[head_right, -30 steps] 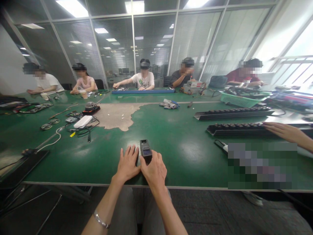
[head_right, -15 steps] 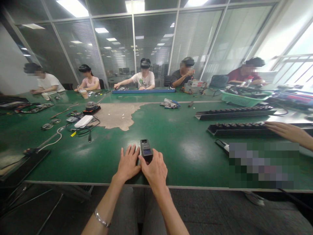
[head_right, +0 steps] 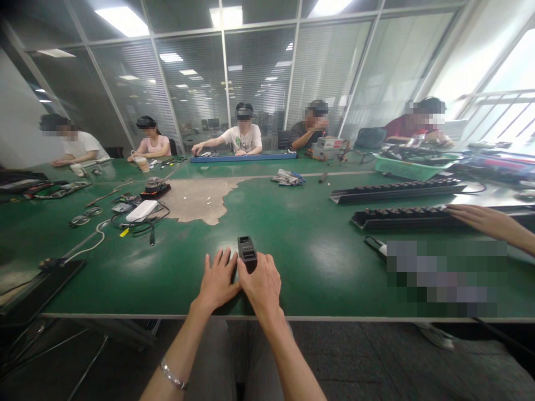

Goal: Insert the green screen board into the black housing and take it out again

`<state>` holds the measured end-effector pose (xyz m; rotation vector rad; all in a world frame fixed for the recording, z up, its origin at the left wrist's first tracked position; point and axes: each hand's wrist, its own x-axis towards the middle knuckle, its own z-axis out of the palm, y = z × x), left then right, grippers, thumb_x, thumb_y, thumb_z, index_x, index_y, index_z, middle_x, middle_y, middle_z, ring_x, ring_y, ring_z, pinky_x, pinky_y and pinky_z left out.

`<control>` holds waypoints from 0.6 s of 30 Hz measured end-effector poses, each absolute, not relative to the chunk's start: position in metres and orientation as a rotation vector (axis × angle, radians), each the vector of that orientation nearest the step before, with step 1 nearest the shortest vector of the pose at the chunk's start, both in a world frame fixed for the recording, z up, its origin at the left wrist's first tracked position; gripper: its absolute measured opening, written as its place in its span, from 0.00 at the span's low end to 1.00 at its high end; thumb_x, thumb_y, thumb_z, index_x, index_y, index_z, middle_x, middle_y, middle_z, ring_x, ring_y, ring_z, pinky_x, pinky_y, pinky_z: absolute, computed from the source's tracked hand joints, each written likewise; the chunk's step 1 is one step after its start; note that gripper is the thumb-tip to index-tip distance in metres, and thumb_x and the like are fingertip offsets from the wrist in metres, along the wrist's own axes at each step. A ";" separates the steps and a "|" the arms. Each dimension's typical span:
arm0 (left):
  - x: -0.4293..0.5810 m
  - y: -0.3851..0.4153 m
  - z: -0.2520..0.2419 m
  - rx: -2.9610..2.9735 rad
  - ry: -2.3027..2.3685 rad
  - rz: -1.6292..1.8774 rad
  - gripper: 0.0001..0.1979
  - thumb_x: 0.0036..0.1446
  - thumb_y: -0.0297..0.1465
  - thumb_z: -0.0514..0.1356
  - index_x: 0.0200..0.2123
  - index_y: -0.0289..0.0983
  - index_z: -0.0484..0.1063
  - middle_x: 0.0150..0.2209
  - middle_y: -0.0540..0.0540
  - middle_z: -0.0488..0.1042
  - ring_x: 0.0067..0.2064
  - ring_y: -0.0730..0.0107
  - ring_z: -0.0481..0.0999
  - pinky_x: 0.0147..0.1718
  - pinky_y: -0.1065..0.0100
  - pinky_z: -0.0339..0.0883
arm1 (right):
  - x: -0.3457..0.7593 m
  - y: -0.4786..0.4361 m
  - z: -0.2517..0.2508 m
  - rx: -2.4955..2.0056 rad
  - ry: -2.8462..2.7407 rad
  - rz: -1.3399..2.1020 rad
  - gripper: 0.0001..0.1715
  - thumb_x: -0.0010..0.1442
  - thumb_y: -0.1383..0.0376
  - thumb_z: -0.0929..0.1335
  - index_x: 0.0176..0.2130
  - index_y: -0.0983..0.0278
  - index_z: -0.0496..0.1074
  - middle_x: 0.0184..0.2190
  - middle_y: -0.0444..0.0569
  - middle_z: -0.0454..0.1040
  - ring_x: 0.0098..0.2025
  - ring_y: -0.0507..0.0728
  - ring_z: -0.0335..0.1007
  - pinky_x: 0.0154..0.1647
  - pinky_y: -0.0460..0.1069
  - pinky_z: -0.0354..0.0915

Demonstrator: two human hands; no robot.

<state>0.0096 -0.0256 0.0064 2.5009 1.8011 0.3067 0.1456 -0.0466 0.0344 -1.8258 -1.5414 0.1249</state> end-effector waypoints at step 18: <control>0.013 -0.026 0.012 2.466 1.807 0.283 0.42 0.61 0.63 0.40 0.69 0.46 0.53 0.72 0.41 0.49 0.71 0.44 0.45 0.66 0.37 0.34 | 0.215 -0.033 0.007 -1.937 -1.383 -0.007 0.28 0.61 0.46 0.64 0.47 0.64 0.73 0.41 0.54 0.73 0.40 0.60 0.69 0.42 0.52 0.62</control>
